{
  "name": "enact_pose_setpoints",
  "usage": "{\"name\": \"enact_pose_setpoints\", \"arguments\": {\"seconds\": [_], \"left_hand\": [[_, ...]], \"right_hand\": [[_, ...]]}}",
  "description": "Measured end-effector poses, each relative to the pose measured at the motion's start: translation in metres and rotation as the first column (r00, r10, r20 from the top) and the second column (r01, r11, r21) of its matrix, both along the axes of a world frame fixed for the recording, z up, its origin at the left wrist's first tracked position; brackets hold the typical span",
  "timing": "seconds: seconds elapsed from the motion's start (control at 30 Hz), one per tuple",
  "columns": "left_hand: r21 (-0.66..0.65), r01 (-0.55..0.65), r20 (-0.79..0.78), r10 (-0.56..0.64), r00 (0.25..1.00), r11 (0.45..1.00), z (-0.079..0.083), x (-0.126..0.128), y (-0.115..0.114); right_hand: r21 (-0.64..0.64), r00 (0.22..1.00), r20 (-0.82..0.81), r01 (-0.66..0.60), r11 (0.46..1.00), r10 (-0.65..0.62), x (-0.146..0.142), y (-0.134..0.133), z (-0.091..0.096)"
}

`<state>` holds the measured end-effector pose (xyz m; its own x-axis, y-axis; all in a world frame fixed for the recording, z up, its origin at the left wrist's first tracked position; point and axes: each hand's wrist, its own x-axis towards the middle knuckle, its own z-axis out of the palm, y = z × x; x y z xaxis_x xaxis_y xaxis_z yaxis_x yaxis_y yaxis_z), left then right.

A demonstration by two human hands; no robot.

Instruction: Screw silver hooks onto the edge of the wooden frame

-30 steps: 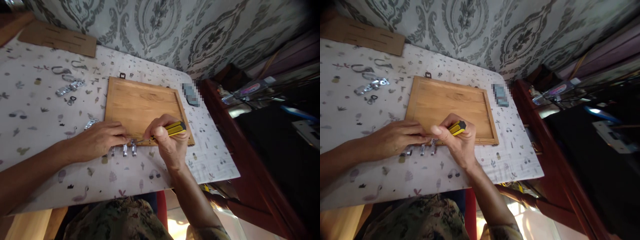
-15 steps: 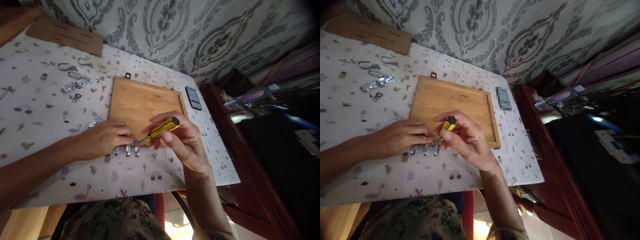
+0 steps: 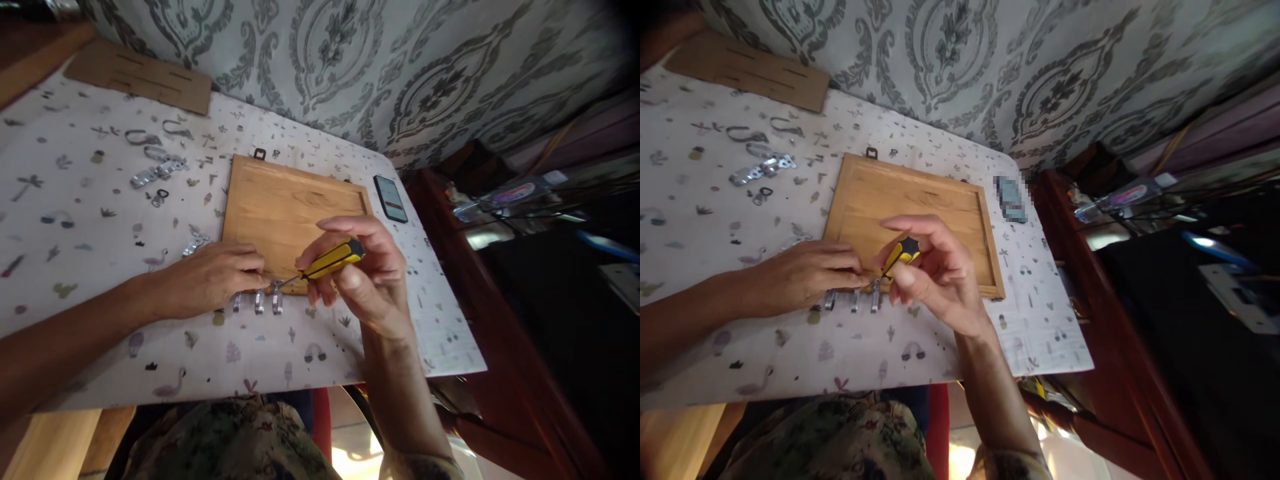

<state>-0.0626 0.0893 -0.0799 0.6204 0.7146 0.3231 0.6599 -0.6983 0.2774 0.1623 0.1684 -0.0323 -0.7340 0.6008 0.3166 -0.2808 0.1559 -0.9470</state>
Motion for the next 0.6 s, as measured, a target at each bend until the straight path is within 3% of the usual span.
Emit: {"name": "enact_pose_setpoints", "arguments": {"seconds": [0.13,0.4,0.5,0.6], "left_hand": [[-0.011,-0.01,-0.016,0.01,1.0,1.0,-0.001,0.0,0.0],[-0.014,-0.01,-0.011,0.009,1.0,1.0,0.001,0.0,0.001],[0.006,-0.009,0.011,0.008,1.0,1.0,-0.001,0.0,0.001],[-0.001,-0.001,0.015,0.001,1.0,1.0,-0.002,0.0,0.002]], "right_hand": [[0.024,0.997,-0.071,-0.038,0.999,0.04,0.001,0.002,-0.008],[0.1,0.979,-0.066,0.199,0.975,-0.193,-0.003,-0.001,-0.005],[0.084,0.986,-0.036,0.167,0.982,-0.165,-0.004,-0.001,0.002],[0.076,0.998,0.011,0.056,0.996,-0.057,-0.001,0.001,0.006]]}}
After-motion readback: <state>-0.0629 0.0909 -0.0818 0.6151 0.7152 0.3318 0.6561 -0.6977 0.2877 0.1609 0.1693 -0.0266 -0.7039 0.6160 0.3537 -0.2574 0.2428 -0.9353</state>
